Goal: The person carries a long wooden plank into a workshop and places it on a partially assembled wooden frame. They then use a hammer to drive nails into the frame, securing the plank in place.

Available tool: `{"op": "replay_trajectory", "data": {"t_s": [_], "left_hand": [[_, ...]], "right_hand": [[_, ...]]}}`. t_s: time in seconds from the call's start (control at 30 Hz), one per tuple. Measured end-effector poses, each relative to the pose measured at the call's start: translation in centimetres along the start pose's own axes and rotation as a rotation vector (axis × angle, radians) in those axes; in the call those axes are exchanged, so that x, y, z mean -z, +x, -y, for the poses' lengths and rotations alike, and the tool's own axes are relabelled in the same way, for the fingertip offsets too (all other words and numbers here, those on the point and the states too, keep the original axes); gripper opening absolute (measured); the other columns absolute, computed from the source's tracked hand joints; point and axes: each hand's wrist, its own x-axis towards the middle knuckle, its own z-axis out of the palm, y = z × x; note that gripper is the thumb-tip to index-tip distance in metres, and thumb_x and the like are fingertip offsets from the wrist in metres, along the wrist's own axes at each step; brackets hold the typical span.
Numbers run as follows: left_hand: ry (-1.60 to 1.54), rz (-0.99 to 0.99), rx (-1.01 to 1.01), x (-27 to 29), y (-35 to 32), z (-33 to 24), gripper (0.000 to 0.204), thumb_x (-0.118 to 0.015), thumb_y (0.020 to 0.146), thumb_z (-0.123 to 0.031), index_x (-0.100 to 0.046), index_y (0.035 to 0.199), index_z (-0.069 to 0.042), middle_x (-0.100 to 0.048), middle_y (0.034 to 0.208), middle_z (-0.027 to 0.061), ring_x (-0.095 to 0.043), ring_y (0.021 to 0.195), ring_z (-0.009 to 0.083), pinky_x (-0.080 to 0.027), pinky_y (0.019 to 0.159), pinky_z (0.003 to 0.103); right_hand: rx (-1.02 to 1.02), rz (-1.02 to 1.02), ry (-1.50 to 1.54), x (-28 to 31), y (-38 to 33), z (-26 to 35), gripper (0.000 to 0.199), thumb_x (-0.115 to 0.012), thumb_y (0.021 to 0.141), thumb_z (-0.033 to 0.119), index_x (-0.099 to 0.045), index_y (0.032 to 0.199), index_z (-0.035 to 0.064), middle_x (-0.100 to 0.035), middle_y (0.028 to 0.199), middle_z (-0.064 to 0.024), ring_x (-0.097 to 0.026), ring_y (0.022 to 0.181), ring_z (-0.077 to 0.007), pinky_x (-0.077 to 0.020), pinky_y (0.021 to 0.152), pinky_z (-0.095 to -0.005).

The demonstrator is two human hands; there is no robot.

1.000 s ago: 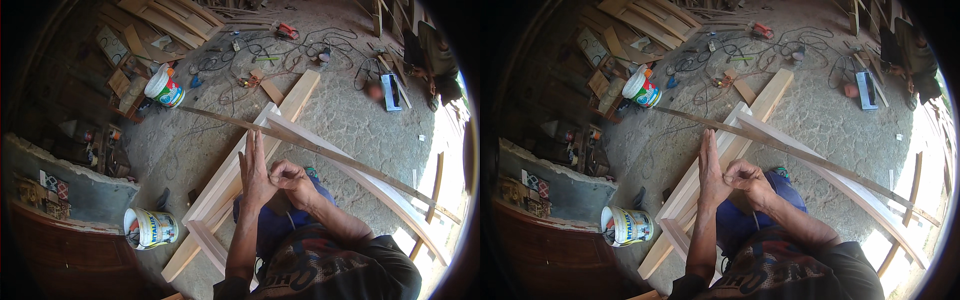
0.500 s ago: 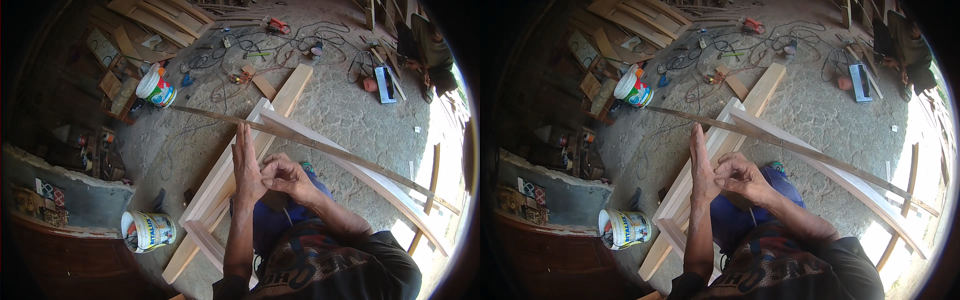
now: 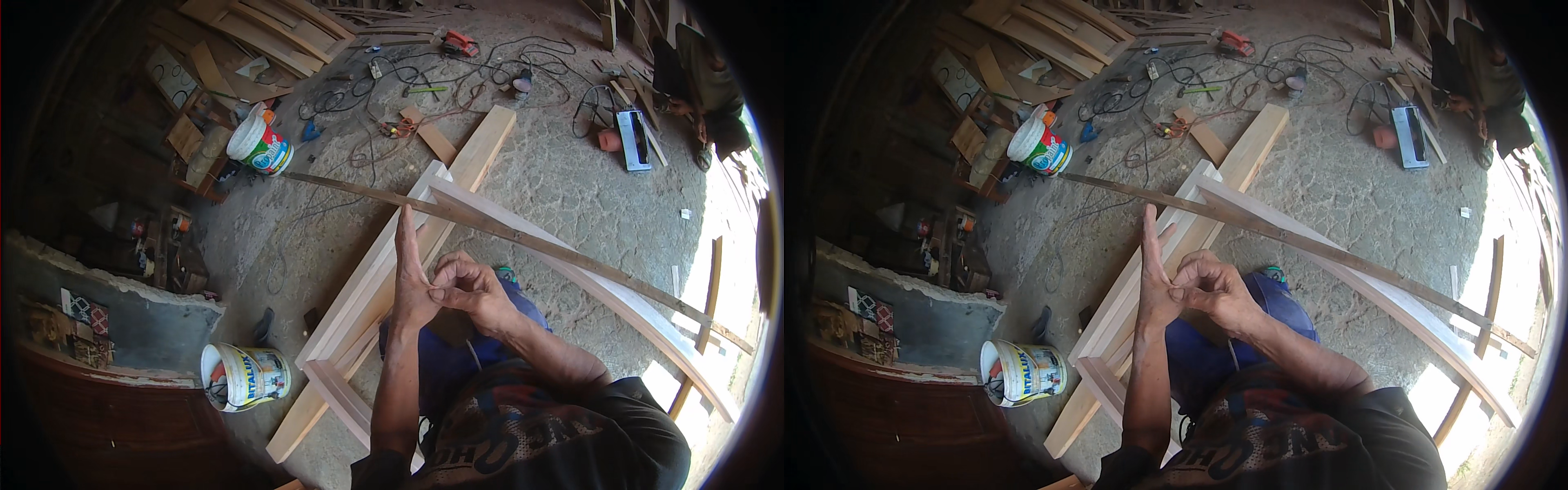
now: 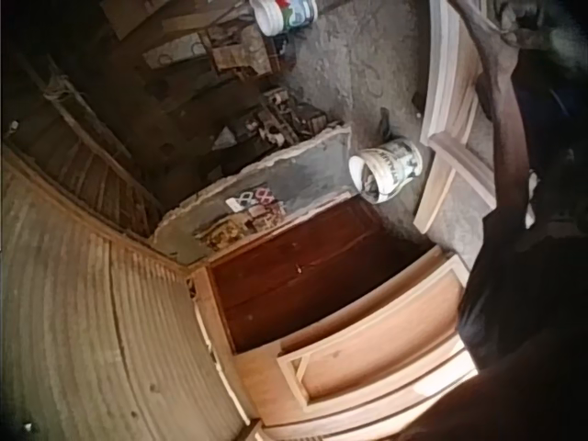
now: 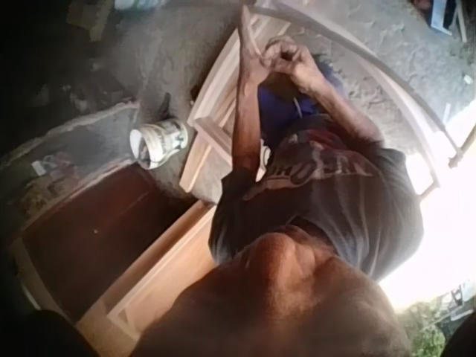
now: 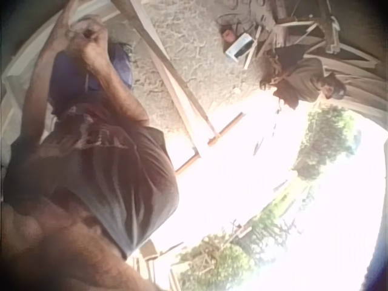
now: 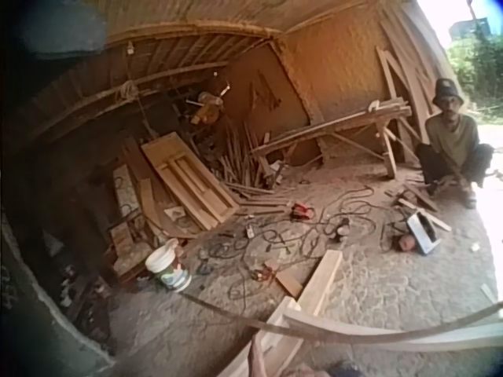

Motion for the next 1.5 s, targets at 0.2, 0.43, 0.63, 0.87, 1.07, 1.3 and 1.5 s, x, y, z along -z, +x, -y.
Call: {"op": "replay_trajectory", "data": {"t_s": [0.2, 0.43, 0.63, 0.87, 1.07, 1.3, 1.5], "left_hand": [[-0.099, -0.004, 0.077, -0.6, -0.2, -0.2, 0.114, -0.081, 0.079, -0.011, -0.009, 0.166, -0.015, -0.019, 0.168, 0.0198, -0.034, 0.149, 0.0398, -0.036, 0.119, 0.053], [-0.072, 0.006, 0.056, -0.7, -0.1, 0.3, 0.110, -0.080, 0.082, -0.013, -0.009, 0.166, -0.014, -0.018, 0.168, 0.0204, -0.029, 0.152, 0.0383, -0.032, 0.122, 0.052], [-0.082, -0.002, 0.102, -0.9, -0.1, 1.0, 0.126, -0.090, 0.070, -0.028, -0.009, 0.167, -0.022, -0.015, 0.170, 0.0156, -0.035, 0.148, 0.0392, -0.043, 0.113, 0.055], [0.091, 0.040, 0.023, -1.0, 0.3, -0.8, 0.115, -0.081, 0.075, -0.012, -0.010, 0.165, -0.010, -0.019, 0.167, 0.0243, -0.025, 0.153, 0.0419, -0.031, 0.123, 0.053], [0.105, 0.040, 0.060, -1.6, 0.2, -0.9, 0.115, -0.082, 0.074, -0.013, -0.011, 0.165, -0.010, -0.020, 0.167, 0.0249, -0.024, 0.154, 0.0413, -0.029, 0.124, 0.052], [0.123, 0.031, 0.040, -1.7, 0.2, -0.1, 0.123, -0.085, 0.069, -0.022, -0.011, 0.166, -0.012, -0.023, 0.165, 0.0223, -0.034, 0.148, 0.0418, -0.037, 0.117, 0.053], [0.217, 0.068, 0.034, -1.6, 0.5, -0.8, 0.110, -0.078, 0.079, -0.014, -0.011, 0.165, -0.010, -0.018, 0.168, 0.0237, -0.020, 0.156, 0.0402, -0.024, 0.125, 0.053]], "right_hand": [[0.022, -0.028, -0.022, 0.1, 0.0, -0.1, 0.010, -0.077, 0.086, -0.004, -0.071, 0.093, -0.0004, -0.053, 0.112, -0.0029, -0.059, 0.099, -0.0139, -0.0486, 0.086, -0.0284], [0.024, -0.026, 0.011, 0.2, 0.0, 0.1, 0.010, -0.077, 0.087, -0.004, -0.071, 0.093, -0.0002, -0.054, 0.111, -0.0027, -0.060, 0.097, -0.0139, -0.0488, 0.083, -0.0284], [0.056, -0.011, -0.005, 0.6, -0.1, 0.0, 0.010, -0.078, 0.087, -0.002, -0.071, 0.093, 0.0003, -0.054, 0.109, -0.0019, -0.059, 0.095, -0.0130, -0.0477, 0.081, -0.0278], [0.002, -0.009, 0.005, 1.1, -0.4, 0.4, 0.010, -0.078, 0.088, -0.001, -0.070, 0.093, 0.0015, -0.055, 0.107, -0.0015, -0.059, 0.096, -0.0126, -0.0472, 0.082, -0.0283], [0.013, -0.021, 0.003, 1.5, -0.6, 0.5, 0.009, -0.078, 0.088, -0.001, -0.071, 0.093, 0.0013, -0.055, 0.108, -0.0014, -0.058, 0.097, -0.0125, -0.0459, 0.084, -0.0279], [0.009, -0.062, 0.070, 1.6, -0.7, 0.3, 0.011, -0.080, 0.083, -0.004, -0.071, 0.088, 0.0010, -0.057, 0.108, -0.0026, -0.058, 0.100, -0.0146, -0.0442, 0.090, -0.0294], [0.004, -0.056, 0.026, 1.7, -0.6, 0.5, 0.010, -0.079, 0.086, -0.001, -0.069, 0.088, 0.0010, -0.057, 0.106, -0.0021, -0.057, 0.097, -0.0135, -0.0436, 0.087, -0.0283]]}}
